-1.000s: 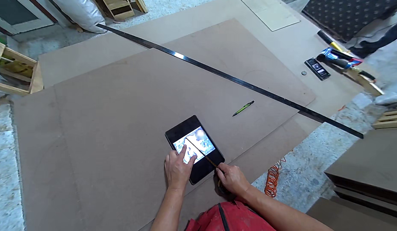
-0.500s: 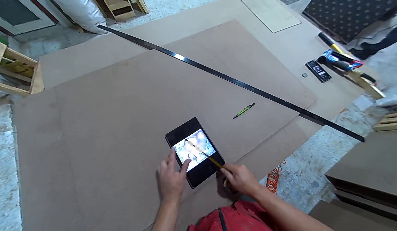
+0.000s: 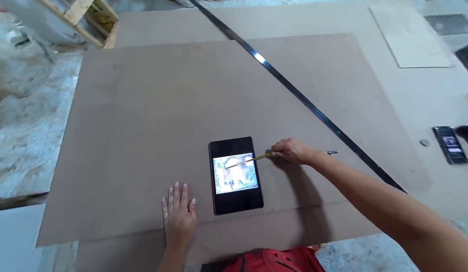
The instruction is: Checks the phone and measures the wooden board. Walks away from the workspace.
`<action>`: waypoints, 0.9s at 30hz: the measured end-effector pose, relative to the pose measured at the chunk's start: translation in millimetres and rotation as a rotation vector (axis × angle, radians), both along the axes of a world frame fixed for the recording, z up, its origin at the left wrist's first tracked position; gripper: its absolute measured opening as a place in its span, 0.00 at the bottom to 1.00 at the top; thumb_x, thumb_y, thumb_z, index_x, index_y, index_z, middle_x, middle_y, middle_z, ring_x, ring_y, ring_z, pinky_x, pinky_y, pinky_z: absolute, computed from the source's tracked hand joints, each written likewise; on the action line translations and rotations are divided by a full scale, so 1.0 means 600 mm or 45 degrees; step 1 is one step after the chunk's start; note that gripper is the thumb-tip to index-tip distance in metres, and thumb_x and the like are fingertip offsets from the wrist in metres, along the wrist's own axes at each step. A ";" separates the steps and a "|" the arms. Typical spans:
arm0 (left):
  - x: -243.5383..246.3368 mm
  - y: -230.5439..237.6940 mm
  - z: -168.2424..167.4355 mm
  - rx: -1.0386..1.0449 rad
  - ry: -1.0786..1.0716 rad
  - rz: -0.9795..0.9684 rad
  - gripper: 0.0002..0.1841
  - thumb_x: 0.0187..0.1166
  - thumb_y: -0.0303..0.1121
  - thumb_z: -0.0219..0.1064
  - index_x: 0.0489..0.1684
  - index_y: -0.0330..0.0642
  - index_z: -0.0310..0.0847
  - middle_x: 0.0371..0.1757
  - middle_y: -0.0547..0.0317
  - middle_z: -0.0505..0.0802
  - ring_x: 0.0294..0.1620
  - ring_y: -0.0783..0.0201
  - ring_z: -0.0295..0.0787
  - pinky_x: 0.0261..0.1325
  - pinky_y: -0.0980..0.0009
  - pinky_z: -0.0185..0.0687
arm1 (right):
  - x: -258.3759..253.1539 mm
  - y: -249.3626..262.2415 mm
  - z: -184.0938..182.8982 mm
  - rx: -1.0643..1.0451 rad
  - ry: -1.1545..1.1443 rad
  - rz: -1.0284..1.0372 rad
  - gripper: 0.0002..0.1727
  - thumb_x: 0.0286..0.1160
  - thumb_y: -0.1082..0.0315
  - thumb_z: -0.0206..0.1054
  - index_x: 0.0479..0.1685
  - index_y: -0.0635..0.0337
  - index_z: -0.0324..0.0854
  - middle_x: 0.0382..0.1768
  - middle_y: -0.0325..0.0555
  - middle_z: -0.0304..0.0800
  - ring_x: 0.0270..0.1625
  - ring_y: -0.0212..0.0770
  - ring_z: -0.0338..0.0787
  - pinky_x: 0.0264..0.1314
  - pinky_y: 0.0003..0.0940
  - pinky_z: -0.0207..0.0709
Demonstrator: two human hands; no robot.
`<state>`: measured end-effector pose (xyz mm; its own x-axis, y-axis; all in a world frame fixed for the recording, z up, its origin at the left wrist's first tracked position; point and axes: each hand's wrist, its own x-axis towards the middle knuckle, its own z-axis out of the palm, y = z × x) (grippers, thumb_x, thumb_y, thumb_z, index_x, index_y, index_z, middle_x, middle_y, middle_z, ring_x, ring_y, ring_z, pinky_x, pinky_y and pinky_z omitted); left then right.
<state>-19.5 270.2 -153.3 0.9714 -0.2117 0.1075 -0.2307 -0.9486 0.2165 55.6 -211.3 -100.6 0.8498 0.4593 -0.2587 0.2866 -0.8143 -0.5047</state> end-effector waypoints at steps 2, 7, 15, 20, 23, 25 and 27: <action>0.000 -0.002 -0.005 0.041 -0.025 0.015 0.36 0.90 0.54 0.35 0.88 0.44 0.68 0.91 0.46 0.69 0.93 0.43 0.59 0.91 0.37 0.48 | 0.013 -0.004 -0.003 -0.012 0.010 0.040 0.18 0.90 0.50 0.58 0.47 0.48 0.90 0.38 0.39 0.92 0.48 0.42 0.91 0.55 0.46 0.83; 0.002 0.000 -0.011 0.064 -0.020 0.015 0.38 0.89 0.56 0.32 0.89 0.43 0.68 0.91 0.46 0.69 0.93 0.42 0.58 0.90 0.34 0.48 | 0.013 -0.006 -0.007 0.011 -0.032 0.072 0.20 0.91 0.48 0.56 0.46 0.47 0.90 0.38 0.39 0.93 0.48 0.41 0.92 0.54 0.47 0.84; 0.000 -0.001 -0.016 0.072 -0.013 0.046 0.39 0.89 0.58 0.31 0.90 0.45 0.67 0.92 0.48 0.68 0.94 0.44 0.57 0.91 0.36 0.45 | 0.010 -0.002 -0.007 -0.078 -0.019 0.085 0.21 0.91 0.45 0.53 0.49 0.44 0.90 0.43 0.37 0.94 0.55 0.41 0.91 0.59 0.48 0.81; 0.002 0.001 -0.017 0.061 -0.026 0.045 0.39 0.88 0.58 0.31 0.89 0.44 0.67 0.91 0.47 0.68 0.93 0.44 0.57 0.91 0.36 0.45 | 0.001 0.007 -0.011 -0.021 -0.035 0.166 0.22 0.91 0.45 0.54 0.48 0.45 0.90 0.41 0.37 0.93 0.53 0.40 0.91 0.58 0.47 0.80; 0.001 0.002 -0.019 0.070 -0.026 0.046 0.38 0.88 0.58 0.31 0.89 0.45 0.67 0.92 0.48 0.68 0.93 0.45 0.57 0.91 0.37 0.45 | -0.012 0.024 -0.010 -0.019 -0.004 0.190 0.21 0.91 0.45 0.54 0.48 0.44 0.90 0.43 0.35 0.94 0.55 0.39 0.90 0.62 0.47 0.79; 0.001 0.003 -0.019 0.076 -0.022 0.043 0.38 0.88 0.57 0.32 0.89 0.45 0.67 0.92 0.48 0.68 0.94 0.44 0.57 0.92 0.37 0.45 | -0.014 0.025 -0.011 -0.002 -0.011 0.178 0.20 0.91 0.47 0.55 0.48 0.44 0.91 0.43 0.35 0.94 0.54 0.39 0.90 0.61 0.47 0.79; 0.003 0.003 -0.019 0.076 -0.030 0.043 0.38 0.88 0.57 0.32 0.89 0.44 0.67 0.92 0.48 0.68 0.93 0.45 0.58 0.91 0.37 0.46 | -0.012 0.021 -0.010 0.015 -0.017 0.174 0.19 0.91 0.48 0.56 0.47 0.45 0.91 0.42 0.36 0.94 0.53 0.40 0.91 0.60 0.47 0.80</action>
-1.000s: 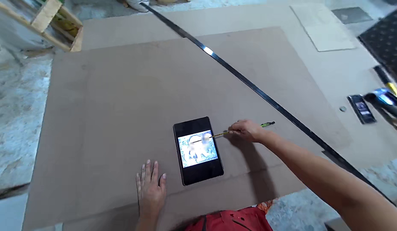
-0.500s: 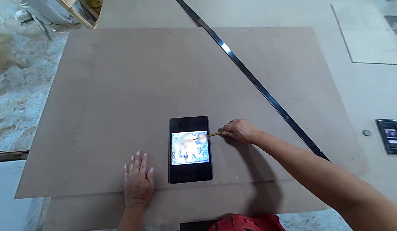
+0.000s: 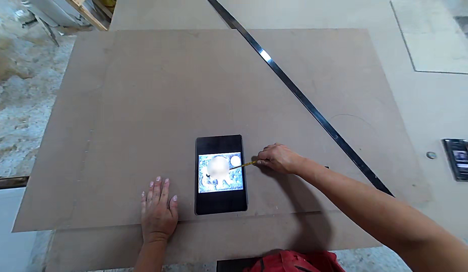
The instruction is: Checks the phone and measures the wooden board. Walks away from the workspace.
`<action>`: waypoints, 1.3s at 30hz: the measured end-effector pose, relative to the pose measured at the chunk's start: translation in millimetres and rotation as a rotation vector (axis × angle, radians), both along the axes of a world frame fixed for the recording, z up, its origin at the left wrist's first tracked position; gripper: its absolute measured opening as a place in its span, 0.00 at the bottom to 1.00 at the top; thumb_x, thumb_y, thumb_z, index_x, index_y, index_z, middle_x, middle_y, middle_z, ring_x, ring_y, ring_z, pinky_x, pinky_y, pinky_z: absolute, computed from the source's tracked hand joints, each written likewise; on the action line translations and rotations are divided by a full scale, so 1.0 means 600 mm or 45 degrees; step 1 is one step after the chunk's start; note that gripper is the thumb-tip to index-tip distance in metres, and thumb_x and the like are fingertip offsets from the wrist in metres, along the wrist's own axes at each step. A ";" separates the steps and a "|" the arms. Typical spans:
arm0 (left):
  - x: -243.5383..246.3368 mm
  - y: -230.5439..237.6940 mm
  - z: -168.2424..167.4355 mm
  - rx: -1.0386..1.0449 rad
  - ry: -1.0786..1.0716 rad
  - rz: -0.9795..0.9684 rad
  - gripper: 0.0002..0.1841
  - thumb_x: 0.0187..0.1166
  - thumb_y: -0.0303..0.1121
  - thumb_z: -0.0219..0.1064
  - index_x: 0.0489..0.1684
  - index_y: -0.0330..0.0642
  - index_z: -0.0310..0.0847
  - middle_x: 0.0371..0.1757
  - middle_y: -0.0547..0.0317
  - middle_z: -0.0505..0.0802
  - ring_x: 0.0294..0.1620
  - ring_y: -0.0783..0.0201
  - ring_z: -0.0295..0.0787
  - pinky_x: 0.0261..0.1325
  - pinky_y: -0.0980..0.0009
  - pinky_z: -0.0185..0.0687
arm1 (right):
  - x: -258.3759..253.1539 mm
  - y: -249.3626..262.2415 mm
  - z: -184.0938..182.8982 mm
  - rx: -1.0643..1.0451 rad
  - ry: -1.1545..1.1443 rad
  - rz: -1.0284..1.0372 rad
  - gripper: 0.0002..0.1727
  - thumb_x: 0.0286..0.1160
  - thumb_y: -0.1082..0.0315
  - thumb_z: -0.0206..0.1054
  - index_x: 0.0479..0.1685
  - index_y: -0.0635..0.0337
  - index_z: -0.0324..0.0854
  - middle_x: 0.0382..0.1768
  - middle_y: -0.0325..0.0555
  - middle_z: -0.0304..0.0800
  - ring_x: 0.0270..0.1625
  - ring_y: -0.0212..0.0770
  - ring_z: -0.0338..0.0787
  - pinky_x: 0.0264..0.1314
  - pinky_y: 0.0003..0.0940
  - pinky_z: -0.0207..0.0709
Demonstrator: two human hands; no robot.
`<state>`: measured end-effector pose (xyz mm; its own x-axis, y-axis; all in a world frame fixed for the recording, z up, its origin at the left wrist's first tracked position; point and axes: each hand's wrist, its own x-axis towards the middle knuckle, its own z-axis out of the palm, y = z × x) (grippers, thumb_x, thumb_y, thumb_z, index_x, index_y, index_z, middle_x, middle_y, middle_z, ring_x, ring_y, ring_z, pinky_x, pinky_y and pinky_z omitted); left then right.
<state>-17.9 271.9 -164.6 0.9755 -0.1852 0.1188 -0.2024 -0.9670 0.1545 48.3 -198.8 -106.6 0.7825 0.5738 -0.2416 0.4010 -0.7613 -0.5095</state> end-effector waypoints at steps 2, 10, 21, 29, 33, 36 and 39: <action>0.001 0.000 0.000 -0.003 -0.003 -0.001 0.38 0.88 0.57 0.32 0.89 0.45 0.67 0.92 0.48 0.68 0.93 0.45 0.58 0.91 0.37 0.45 | 0.001 -0.004 -0.002 -0.006 -0.007 0.008 0.19 0.91 0.49 0.55 0.46 0.47 0.90 0.42 0.37 0.93 0.53 0.40 0.90 0.59 0.47 0.80; 0.001 0.001 0.002 -0.001 0.010 0.000 0.39 0.87 0.58 0.31 0.90 0.45 0.67 0.92 0.47 0.68 0.93 0.44 0.57 0.91 0.36 0.45 | 0.003 -0.005 -0.005 -0.011 0.010 0.011 0.20 0.91 0.48 0.55 0.45 0.49 0.89 0.39 0.40 0.92 0.52 0.42 0.90 0.59 0.46 0.80; 0.001 -0.001 0.002 -0.009 -0.006 -0.001 0.39 0.88 0.58 0.31 0.89 0.45 0.67 0.91 0.48 0.69 0.93 0.43 0.58 0.91 0.37 0.46 | 0.005 -0.007 -0.004 0.024 0.021 0.036 0.19 0.91 0.50 0.55 0.46 0.50 0.89 0.41 0.39 0.92 0.53 0.42 0.90 0.62 0.46 0.79; 0.000 -0.001 0.001 -0.007 -0.002 0.012 0.39 0.88 0.58 0.32 0.89 0.46 0.67 0.91 0.49 0.69 0.93 0.44 0.58 0.91 0.37 0.46 | 0.006 -0.005 -0.001 0.021 0.032 0.033 0.19 0.91 0.50 0.56 0.46 0.50 0.90 0.40 0.41 0.92 0.53 0.42 0.90 0.62 0.47 0.79; -0.001 -0.001 0.000 -0.005 0.005 0.013 0.39 0.88 0.58 0.31 0.90 0.46 0.66 0.92 0.49 0.68 0.94 0.45 0.57 0.91 0.38 0.45 | 0.004 -0.005 -0.008 0.023 -0.003 0.037 0.19 0.91 0.49 0.55 0.46 0.48 0.90 0.40 0.38 0.92 0.53 0.40 0.90 0.61 0.46 0.80; 0.000 -0.002 0.003 -0.006 0.009 0.010 0.39 0.87 0.58 0.32 0.89 0.45 0.67 0.91 0.48 0.69 0.93 0.44 0.57 0.91 0.37 0.46 | 0.004 -0.004 -0.004 0.007 0.013 0.034 0.19 0.91 0.50 0.55 0.46 0.49 0.90 0.41 0.39 0.93 0.54 0.41 0.90 0.62 0.46 0.79; 0.000 -0.003 0.007 -0.004 0.014 0.008 0.39 0.87 0.58 0.32 0.89 0.44 0.68 0.91 0.47 0.68 0.93 0.44 0.58 0.91 0.37 0.45 | 0.004 -0.004 -0.004 0.013 -0.001 0.047 0.20 0.91 0.50 0.55 0.45 0.50 0.89 0.40 0.39 0.92 0.53 0.41 0.90 0.63 0.46 0.79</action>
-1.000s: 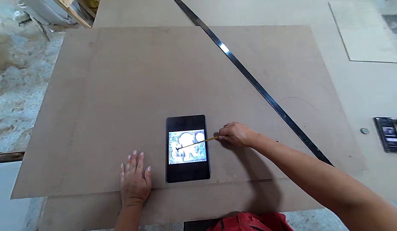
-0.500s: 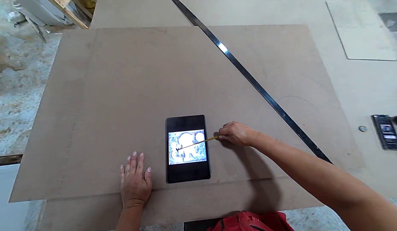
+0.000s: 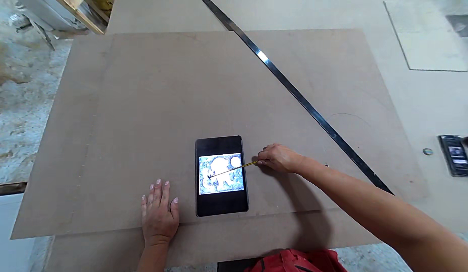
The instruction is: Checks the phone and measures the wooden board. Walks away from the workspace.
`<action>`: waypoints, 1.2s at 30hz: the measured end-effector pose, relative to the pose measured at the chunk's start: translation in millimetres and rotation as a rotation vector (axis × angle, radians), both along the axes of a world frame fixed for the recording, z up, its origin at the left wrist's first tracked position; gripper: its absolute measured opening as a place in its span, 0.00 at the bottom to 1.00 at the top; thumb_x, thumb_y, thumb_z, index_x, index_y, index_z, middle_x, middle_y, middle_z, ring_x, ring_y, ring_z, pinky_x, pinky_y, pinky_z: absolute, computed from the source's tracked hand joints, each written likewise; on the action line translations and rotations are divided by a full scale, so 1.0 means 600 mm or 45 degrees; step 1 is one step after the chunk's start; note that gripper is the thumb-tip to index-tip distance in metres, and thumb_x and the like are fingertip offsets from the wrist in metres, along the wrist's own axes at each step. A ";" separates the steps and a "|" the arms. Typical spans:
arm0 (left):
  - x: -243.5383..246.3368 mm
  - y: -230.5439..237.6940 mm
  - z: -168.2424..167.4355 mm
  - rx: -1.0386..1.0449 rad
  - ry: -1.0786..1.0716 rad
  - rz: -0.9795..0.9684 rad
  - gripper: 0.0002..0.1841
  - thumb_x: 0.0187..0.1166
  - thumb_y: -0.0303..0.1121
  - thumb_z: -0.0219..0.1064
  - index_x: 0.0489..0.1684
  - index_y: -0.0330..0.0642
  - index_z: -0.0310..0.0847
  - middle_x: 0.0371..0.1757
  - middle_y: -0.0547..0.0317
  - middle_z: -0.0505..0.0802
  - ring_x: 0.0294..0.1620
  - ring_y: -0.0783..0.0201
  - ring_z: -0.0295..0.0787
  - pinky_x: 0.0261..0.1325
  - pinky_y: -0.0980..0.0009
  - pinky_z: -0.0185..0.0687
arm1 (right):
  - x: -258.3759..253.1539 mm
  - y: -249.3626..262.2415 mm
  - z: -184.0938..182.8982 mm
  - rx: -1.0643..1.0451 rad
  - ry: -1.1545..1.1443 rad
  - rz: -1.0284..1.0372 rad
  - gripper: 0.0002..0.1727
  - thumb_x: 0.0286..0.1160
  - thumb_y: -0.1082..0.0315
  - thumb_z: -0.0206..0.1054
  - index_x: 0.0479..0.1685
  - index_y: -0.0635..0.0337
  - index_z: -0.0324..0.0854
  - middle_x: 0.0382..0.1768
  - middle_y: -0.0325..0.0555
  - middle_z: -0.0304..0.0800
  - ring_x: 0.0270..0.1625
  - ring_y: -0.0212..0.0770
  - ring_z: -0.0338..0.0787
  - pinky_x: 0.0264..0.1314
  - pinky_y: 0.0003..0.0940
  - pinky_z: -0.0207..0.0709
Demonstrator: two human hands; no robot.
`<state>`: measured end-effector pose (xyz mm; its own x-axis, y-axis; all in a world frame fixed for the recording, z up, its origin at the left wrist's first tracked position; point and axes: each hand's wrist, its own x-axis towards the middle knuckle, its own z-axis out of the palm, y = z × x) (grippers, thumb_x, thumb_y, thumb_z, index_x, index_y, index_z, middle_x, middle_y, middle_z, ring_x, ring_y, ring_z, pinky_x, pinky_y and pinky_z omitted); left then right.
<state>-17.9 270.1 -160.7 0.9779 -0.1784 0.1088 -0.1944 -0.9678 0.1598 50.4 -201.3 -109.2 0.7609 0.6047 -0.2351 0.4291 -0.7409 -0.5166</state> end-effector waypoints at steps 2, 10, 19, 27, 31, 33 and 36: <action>0.000 0.001 -0.001 0.005 0.001 0.002 0.39 0.87 0.58 0.32 0.89 0.45 0.68 0.92 0.48 0.68 0.93 0.44 0.57 0.91 0.37 0.45 | 0.000 -0.001 -0.003 0.012 -0.010 -0.001 0.20 0.91 0.50 0.55 0.44 0.50 0.89 0.40 0.39 0.92 0.53 0.41 0.90 0.62 0.46 0.79; -0.001 0.004 -0.006 0.012 -0.002 0.006 0.38 0.87 0.58 0.32 0.89 0.47 0.67 0.92 0.49 0.68 0.94 0.45 0.57 0.91 0.37 0.45 | 0.000 -0.001 -0.004 0.021 -0.013 -0.008 0.19 0.91 0.49 0.56 0.45 0.48 0.90 0.40 0.37 0.92 0.53 0.40 0.90 0.63 0.45 0.79; 0.000 0.004 -0.006 -0.003 -0.027 -0.006 0.38 0.87 0.57 0.33 0.89 0.46 0.67 0.92 0.49 0.68 0.93 0.45 0.58 0.91 0.38 0.46 | 0.001 -0.003 -0.001 0.015 0.002 0.009 0.18 0.91 0.52 0.57 0.44 0.50 0.89 0.39 0.39 0.92 0.52 0.41 0.90 0.62 0.46 0.80; 0.001 0.005 -0.009 -0.011 -0.035 -0.013 0.38 0.87 0.58 0.33 0.90 0.47 0.67 0.92 0.49 0.68 0.93 0.45 0.58 0.91 0.37 0.45 | 0.000 -0.003 -0.001 0.016 -0.016 0.012 0.18 0.91 0.52 0.57 0.44 0.50 0.89 0.38 0.38 0.91 0.51 0.41 0.90 0.61 0.45 0.80; 0.002 0.004 -0.005 -0.004 -0.019 -0.013 0.39 0.87 0.58 0.32 0.89 0.46 0.68 0.91 0.48 0.68 0.93 0.44 0.58 0.91 0.37 0.46 | 0.001 -0.003 0.003 0.018 -0.004 0.015 0.16 0.90 0.54 0.58 0.45 0.50 0.89 0.39 0.40 0.92 0.52 0.42 0.90 0.62 0.47 0.80; 0.002 0.004 -0.006 0.001 -0.017 -0.009 0.39 0.87 0.58 0.32 0.90 0.46 0.67 0.92 0.48 0.68 0.94 0.45 0.57 0.91 0.37 0.46 | 0.001 -0.003 0.001 0.017 -0.008 0.015 0.17 0.90 0.53 0.57 0.44 0.50 0.89 0.38 0.40 0.92 0.51 0.42 0.90 0.62 0.47 0.80; 0.002 0.004 -0.007 -0.006 -0.020 -0.008 0.39 0.87 0.59 0.32 0.90 0.47 0.67 0.92 0.48 0.68 0.94 0.45 0.57 0.91 0.37 0.46 | 0.000 -0.004 -0.003 0.023 -0.015 0.012 0.17 0.90 0.52 0.57 0.43 0.50 0.89 0.38 0.40 0.91 0.51 0.41 0.90 0.62 0.46 0.80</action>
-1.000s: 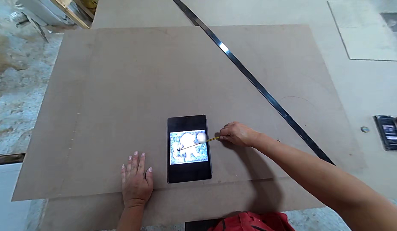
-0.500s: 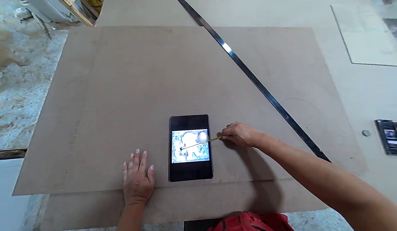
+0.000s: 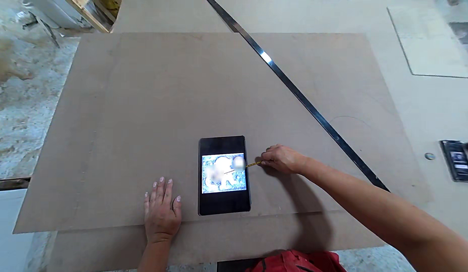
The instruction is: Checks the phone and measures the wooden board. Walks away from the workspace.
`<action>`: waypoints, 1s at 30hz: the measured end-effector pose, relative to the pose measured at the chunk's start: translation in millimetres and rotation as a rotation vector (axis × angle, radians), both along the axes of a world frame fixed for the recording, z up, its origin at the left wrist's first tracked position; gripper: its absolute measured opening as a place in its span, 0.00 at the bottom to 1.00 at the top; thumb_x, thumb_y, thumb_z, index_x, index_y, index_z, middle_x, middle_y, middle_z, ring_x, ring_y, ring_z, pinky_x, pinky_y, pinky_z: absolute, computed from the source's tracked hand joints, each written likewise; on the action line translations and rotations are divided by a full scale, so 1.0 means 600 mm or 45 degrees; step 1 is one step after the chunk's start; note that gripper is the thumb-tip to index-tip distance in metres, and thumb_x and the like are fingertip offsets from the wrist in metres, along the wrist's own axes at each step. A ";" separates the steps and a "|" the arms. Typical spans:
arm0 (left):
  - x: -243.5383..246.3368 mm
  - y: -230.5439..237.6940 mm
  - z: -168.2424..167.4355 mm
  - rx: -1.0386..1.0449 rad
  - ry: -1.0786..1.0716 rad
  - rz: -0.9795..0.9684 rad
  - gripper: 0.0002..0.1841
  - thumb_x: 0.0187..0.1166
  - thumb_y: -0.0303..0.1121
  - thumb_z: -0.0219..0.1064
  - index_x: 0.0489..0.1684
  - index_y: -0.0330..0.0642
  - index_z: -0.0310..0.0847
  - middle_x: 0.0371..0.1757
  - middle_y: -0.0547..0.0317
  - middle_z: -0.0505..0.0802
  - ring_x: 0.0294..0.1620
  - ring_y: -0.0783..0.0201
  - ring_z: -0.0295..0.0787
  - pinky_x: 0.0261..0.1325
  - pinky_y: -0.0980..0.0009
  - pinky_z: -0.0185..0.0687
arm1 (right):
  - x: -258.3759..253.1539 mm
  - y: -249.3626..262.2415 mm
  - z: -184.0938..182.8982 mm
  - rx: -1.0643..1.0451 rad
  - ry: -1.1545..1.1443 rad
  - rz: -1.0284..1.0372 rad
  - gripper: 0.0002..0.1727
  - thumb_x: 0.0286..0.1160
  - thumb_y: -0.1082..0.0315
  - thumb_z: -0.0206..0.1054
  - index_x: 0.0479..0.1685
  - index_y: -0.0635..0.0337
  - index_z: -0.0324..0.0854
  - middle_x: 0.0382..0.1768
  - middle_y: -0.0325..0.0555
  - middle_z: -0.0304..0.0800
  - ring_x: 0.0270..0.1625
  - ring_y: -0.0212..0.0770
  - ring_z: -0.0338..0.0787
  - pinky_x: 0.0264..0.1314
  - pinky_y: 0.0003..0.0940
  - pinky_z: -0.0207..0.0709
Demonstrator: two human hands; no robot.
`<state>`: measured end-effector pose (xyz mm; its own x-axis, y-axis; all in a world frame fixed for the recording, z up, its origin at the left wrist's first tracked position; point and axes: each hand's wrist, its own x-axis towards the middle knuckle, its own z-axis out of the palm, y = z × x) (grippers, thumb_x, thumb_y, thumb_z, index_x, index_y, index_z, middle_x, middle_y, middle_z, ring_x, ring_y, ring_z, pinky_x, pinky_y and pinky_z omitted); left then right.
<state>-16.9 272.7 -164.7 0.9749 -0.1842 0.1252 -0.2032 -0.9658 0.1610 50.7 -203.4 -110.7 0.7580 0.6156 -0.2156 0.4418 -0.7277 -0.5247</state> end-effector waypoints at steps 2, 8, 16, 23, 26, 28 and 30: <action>-0.001 0.000 0.001 -0.001 0.004 0.002 0.39 0.87 0.58 0.32 0.89 0.46 0.67 0.92 0.48 0.68 0.94 0.45 0.57 0.91 0.37 0.45 | -0.001 0.000 0.000 0.007 -0.012 -0.001 0.17 0.90 0.52 0.57 0.43 0.50 0.89 0.37 0.39 0.91 0.50 0.41 0.90 0.61 0.46 0.80; -0.002 0.000 -0.001 -0.003 0.003 0.007 0.39 0.87 0.59 0.32 0.89 0.47 0.67 0.92 0.50 0.68 0.94 0.46 0.57 0.92 0.38 0.45 | 0.000 0.000 0.001 -0.018 -0.013 0.006 0.18 0.91 0.52 0.56 0.41 0.50 0.88 0.37 0.39 0.90 0.51 0.41 0.90 0.61 0.46 0.80; 0.000 -0.001 0.002 0.004 -0.006 0.002 0.39 0.87 0.58 0.32 0.89 0.46 0.67 0.91 0.48 0.69 0.93 0.45 0.58 0.91 0.37 0.45 | 0.000 0.000 0.001 0.012 -0.024 -0.002 0.17 0.90 0.53 0.57 0.42 0.51 0.88 0.37 0.40 0.91 0.50 0.42 0.90 0.60 0.46 0.80; 0.001 -0.001 0.005 0.012 -0.003 0.000 0.39 0.87 0.59 0.32 0.89 0.47 0.67 0.91 0.48 0.69 0.93 0.44 0.58 0.91 0.36 0.46 | 0.002 0.002 0.002 -0.013 0.004 -0.015 0.17 0.90 0.52 0.58 0.47 0.49 0.90 0.40 0.40 0.92 0.53 0.42 0.90 0.62 0.47 0.81; 0.000 0.000 0.006 0.011 -0.010 -0.005 0.39 0.88 0.60 0.31 0.90 0.48 0.67 0.91 0.50 0.69 0.93 0.45 0.58 0.91 0.37 0.46 | -0.011 0.006 0.023 0.078 0.058 -0.212 0.17 0.90 0.53 0.58 0.48 0.51 0.90 0.38 0.40 0.93 0.46 0.38 0.92 0.56 0.43 0.85; 0.001 0.001 0.005 0.025 -0.028 -0.015 0.39 0.88 0.60 0.29 0.90 0.48 0.66 0.91 0.49 0.69 0.93 0.45 0.58 0.91 0.37 0.47 | -0.041 0.012 0.050 0.191 0.107 -0.486 0.19 0.91 0.48 0.56 0.48 0.48 0.89 0.30 0.37 0.90 0.33 0.35 0.90 0.40 0.41 0.87; -0.005 0.004 0.004 0.014 -0.005 -0.017 0.39 0.88 0.59 0.29 0.91 0.48 0.64 0.92 0.48 0.67 0.94 0.44 0.56 0.91 0.36 0.45 | -0.092 0.021 0.073 0.298 0.296 -0.744 0.25 0.91 0.41 0.51 0.45 0.49 0.88 0.27 0.38 0.87 0.30 0.36 0.88 0.38 0.43 0.84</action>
<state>-19.7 275.3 -162.4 0.9718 -0.1985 0.1274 -0.2167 -0.9647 0.1497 -4.7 -190.8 -67.2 0.9308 0.1688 -0.3244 -0.1339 -0.6682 -0.7318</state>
